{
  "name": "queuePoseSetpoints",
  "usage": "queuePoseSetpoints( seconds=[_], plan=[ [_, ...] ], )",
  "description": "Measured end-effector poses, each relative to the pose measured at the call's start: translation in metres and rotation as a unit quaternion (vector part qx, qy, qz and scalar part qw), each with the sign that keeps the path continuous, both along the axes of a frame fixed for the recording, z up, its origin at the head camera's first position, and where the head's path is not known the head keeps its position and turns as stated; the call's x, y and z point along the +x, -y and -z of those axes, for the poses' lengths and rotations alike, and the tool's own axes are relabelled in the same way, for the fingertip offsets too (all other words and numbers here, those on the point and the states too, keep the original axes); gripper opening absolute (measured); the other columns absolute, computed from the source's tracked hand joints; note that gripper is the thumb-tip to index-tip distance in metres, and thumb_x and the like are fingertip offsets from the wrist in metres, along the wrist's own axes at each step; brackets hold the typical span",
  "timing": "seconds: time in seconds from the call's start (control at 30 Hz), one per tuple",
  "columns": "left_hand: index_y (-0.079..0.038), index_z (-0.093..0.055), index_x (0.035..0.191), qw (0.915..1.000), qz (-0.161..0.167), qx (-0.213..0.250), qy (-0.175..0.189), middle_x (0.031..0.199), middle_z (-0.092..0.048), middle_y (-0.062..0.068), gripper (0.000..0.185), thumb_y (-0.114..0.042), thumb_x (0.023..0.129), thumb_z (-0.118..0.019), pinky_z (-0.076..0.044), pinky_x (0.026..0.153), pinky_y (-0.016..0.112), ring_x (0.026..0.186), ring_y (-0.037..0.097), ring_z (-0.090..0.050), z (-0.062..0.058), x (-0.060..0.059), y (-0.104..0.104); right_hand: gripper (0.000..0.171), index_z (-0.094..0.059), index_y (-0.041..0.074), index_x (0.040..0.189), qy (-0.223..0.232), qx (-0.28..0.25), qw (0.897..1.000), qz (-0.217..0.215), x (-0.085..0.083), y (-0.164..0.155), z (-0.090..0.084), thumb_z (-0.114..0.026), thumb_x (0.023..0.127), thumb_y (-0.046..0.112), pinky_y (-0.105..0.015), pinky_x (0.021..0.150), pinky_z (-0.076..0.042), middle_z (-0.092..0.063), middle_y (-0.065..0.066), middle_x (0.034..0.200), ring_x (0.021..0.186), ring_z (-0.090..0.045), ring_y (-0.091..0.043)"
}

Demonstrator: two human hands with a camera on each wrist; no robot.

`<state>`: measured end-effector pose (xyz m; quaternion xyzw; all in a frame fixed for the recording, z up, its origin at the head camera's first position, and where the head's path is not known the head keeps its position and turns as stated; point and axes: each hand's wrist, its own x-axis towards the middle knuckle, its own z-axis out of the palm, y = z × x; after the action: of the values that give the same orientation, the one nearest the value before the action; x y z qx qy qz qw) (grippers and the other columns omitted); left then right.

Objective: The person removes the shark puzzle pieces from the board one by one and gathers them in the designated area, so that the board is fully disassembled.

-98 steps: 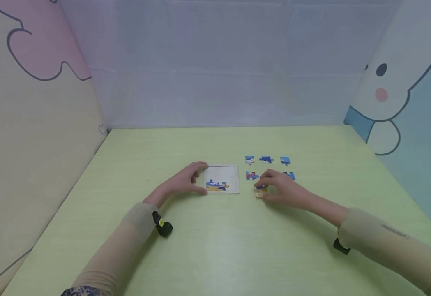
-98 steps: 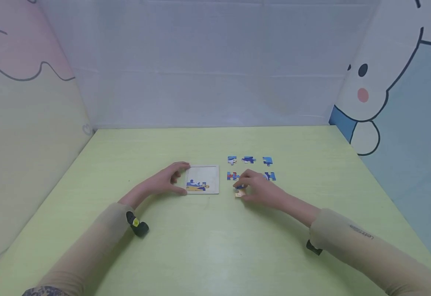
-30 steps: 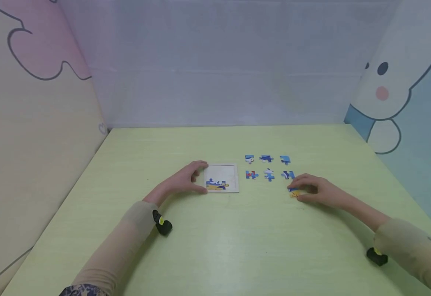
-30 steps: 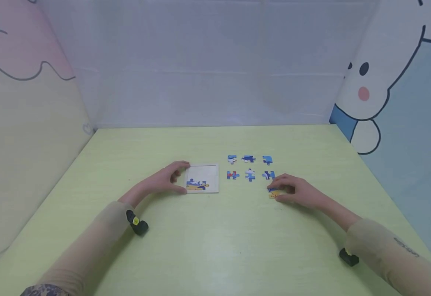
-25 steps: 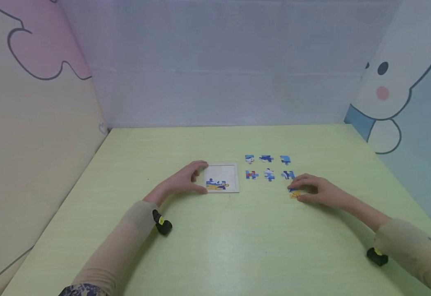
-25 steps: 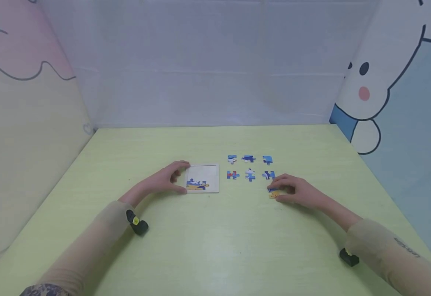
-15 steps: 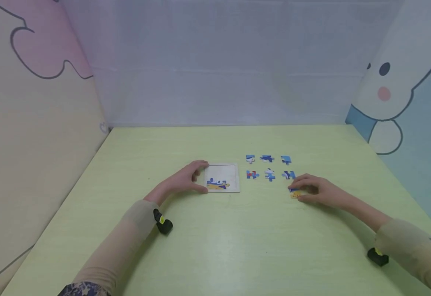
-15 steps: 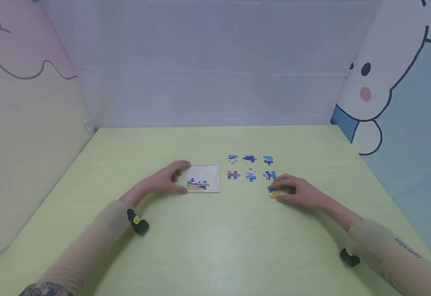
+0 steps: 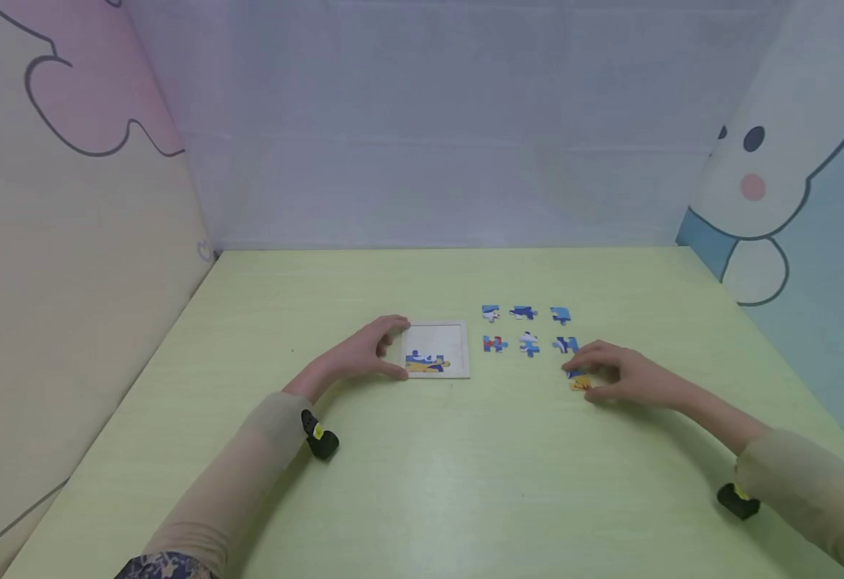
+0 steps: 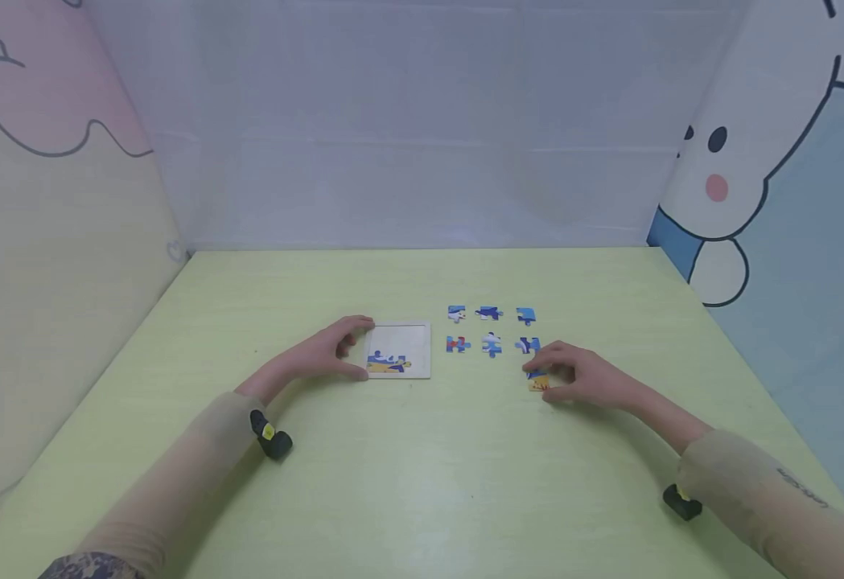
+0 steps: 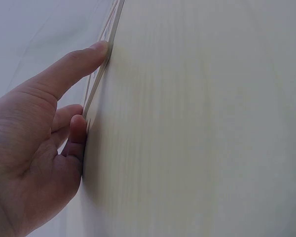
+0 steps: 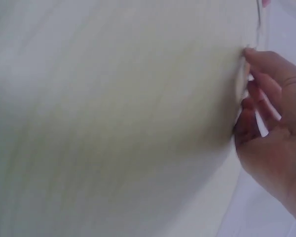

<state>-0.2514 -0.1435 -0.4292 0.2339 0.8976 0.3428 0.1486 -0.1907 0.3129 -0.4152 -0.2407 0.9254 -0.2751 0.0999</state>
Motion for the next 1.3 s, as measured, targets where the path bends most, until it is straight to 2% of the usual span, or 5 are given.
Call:
queuePoseSetpoints(
  seconds=[0.1,0.37,0.7,1.03,1.3],
  plan=[
    [-0.016,-0.033,0.154,1.0,-0.001,0.002,0.003,0.15,-0.04,0.005,0.093,-0.027,0.077,-0.085,-0.041,0.094,0.033,0.111,0.022,-0.046,0.001,0.0,0.0,0.044,-0.068,0.024,0.124,-0.008,0.018,1.0,-0.001,0.001,0.006,-0.008,-0.08,0.082,0.027,-0.041,0.093,-0.042,-0.062,-0.007,0.13,0.117,-0.05,-0.027],
    [-0.014,-0.034,0.153,1.0,0.002,0.002,-0.003,0.149,-0.04,0.007,0.092,-0.026,0.078,-0.084,-0.041,0.09,0.031,0.106,0.021,-0.045,-0.001,0.0,0.0,0.045,-0.068,0.015,0.126,-0.035,0.015,0.999,-0.016,-0.006,0.029,-0.023,-0.079,0.083,0.024,-0.042,0.087,-0.045,-0.064,-0.01,0.13,0.115,-0.052,-0.029],
    [-0.015,-0.035,0.153,1.0,0.005,0.001,-0.004,0.143,-0.043,0.006,0.091,-0.027,0.078,-0.085,-0.039,0.088,0.031,0.103,0.02,-0.044,-0.001,0.001,0.0,0.046,-0.064,0.01,0.13,-0.037,-0.021,0.999,-0.032,-0.024,0.078,-0.028,-0.076,0.086,0.019,-0.051,0.096,-0.047,-0.066,-0.006,0.13,0.115,-0.056,-0.029],
    [-0.014,-0.033,0.154,1.0,0.005,0.007,0.001,0.149,-0.04,0.006,0.093,-0.027,0.077,-0.084,-0.04,0.089,0.03,0.104,0.02,-0.045,-0.002,0.002,0.0,0.045,-0.062,0.006,0.13,-0.049,-0.059,0.996,-0.05,-0.033,0.127,-0.026,-0.072,0.088,0.018,-0.05,0.094,-0.049,-0.066,-0.01,0.129,0.112,-0.059,-0.029],
    [-0.015,-0.034,0.153,1.0,0.0,0.004,0.003,0.154,-0.036,0.006,0.092,-0.028,0.077,-0.085,-0.042,0.097,0.035,0.115,0.023,-0.046,-0.004,0.003,-0.001,0.043,-0.063,0.005,0.129,-0.047,-0.055,0.995,-0.063,-0.04,0.157,-0.02,-0.072,0.088,0.015,-0.045,0.095,-0.05,-0.066,-0.01,0.127,0.113,-0.06,-0.027]
  ],
)
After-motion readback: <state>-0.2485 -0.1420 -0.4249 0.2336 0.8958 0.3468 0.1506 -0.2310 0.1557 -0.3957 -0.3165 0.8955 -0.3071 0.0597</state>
